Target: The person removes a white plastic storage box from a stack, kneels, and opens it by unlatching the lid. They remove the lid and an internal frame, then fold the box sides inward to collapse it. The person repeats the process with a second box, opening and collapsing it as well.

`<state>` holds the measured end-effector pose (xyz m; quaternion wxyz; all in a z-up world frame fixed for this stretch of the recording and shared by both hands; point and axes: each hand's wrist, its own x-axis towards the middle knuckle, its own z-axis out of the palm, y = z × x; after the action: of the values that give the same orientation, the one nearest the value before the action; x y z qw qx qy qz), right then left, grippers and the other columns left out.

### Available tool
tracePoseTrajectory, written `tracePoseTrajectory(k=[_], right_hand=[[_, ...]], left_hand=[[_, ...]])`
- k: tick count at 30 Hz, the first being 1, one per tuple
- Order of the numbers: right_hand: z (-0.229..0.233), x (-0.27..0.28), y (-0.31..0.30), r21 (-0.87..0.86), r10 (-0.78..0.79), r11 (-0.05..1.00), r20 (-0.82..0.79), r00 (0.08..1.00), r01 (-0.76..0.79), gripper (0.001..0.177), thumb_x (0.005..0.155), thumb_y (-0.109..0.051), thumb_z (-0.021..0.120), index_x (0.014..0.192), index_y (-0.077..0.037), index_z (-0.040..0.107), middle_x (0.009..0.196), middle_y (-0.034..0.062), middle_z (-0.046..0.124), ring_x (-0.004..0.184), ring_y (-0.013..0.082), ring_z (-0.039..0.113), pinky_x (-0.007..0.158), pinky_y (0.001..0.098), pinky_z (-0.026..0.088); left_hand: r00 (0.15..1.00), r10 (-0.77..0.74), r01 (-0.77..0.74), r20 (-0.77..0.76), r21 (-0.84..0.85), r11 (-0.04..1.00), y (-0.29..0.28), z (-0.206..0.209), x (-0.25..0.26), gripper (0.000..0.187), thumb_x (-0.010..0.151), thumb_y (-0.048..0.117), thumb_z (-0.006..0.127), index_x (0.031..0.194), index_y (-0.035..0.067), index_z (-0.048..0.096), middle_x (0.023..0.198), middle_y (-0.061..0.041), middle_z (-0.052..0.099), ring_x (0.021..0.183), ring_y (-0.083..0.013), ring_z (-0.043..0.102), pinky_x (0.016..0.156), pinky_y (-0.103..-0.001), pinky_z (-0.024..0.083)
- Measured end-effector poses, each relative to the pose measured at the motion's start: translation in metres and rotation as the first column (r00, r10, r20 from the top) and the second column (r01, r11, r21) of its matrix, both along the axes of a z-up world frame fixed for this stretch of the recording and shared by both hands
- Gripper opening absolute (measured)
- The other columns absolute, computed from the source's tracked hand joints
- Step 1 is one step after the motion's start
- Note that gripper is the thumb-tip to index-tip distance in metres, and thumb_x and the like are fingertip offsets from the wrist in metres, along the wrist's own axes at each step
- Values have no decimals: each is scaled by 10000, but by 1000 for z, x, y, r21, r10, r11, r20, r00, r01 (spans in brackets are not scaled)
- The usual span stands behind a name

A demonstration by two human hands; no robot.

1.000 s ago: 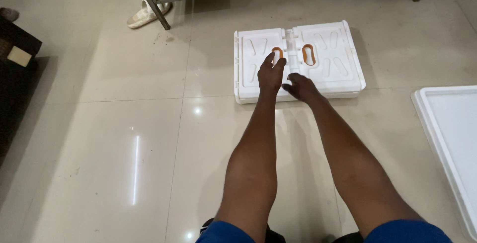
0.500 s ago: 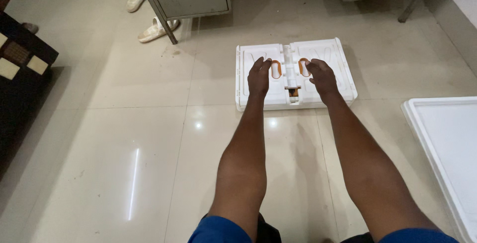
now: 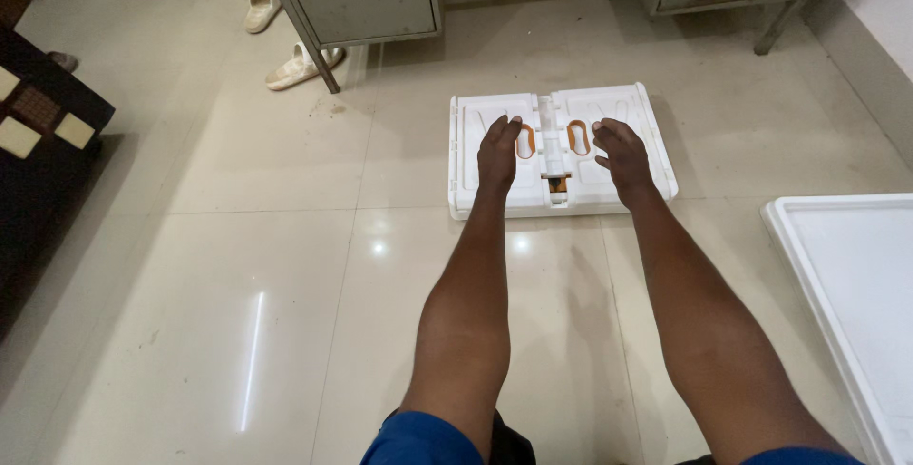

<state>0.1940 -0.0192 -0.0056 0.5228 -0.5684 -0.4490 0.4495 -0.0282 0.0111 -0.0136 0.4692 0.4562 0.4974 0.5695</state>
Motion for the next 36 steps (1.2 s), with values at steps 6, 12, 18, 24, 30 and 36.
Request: tracePoseTrajectory(k=[6, 12, 18, 24, 30, 36], right_hand=[[-5, 0, 4, -14, 3, 1000, -30, 1000, -3, 658, 898, -507, 696, 1386, -83, 573, 1295, 71, 631, 1237, 203, 603, 986, 402, 511], [-9, -2, 6, 3, 11, 1000, -43, 999, -11, 674, 899, -513, 693, 1396, -76, 569, 1314, 93, 616, 1255, 227, 595, 994, 412, 506], [-5, 0, 4, 25, 15, 1000, -35, 999, -14, 681, 897, -515, 688, 1409, -85, 562, 1342, 81, 619, 1278, 233, 600, 999, 413, 510], [2, 3, 2, 51, 10, 999, -77, 997, -6, 680, 890, -518, 696, 1400, -89, 560, 1345, 75, 607, 1273, 243, 598, 1002, 417, 505], [4, 6, 1, 50, 14, 999, -57, 998, -12, 676, 879, -542, 681, 1383, -101, 585, 1327, 58, 602, 1281, 240, 593, 1019, 421, 496], [6, 10, 11, 123, 59, 991, -60, 996, -51, 601, 930, -490, 666, 1396, -120, 581, 1310, 42, 607, 1291, 206, 560, 1079, 421, 468]], left_hand=[[1000, -11, 11, 2, -24, 1000, 2, -2, 3, 781, 897, 497, 626, 1434, -63, 538, 1435, -244, 602, 1364, -337, 543, 1143, -361, 377], [1000, -27, 27, 8, -20, 999, 3, -6, 9, 792, 894, 502, 628, 1444, -58, 520, 1457, -234, 582, 1384, -332, 519, 1150, -368, 363], [1000, -30, 30, 4, 6, 1000, 3, -6, 7, 784, 907, 501, 620, 1442, -64, 526, 1463, -238, 588, 1391, -333, 524, 1162, -368, 365], [999, -30, 31, -18, 11, 999, 2, 2, 5, 769, 907, 506, 610, 1442, -43, 543, 1478, -219, 573, 1392, -328, 518, 1158, -370, 371], [996, -75, 76, 48, -19, 997, 1, -1, 8, 775, 909, 492, 626, 1478, -18, 498, 1495, -203, 539, 1415, -313, 482, 1169, -382, 349], [973, -54, 46, 226, 40, 998, 20, -13, 10, 761, 910, 499, 637, 1432, -51, 569, 1441, -205, 623, 1350, -296, 543, 1157, -390, 361]])
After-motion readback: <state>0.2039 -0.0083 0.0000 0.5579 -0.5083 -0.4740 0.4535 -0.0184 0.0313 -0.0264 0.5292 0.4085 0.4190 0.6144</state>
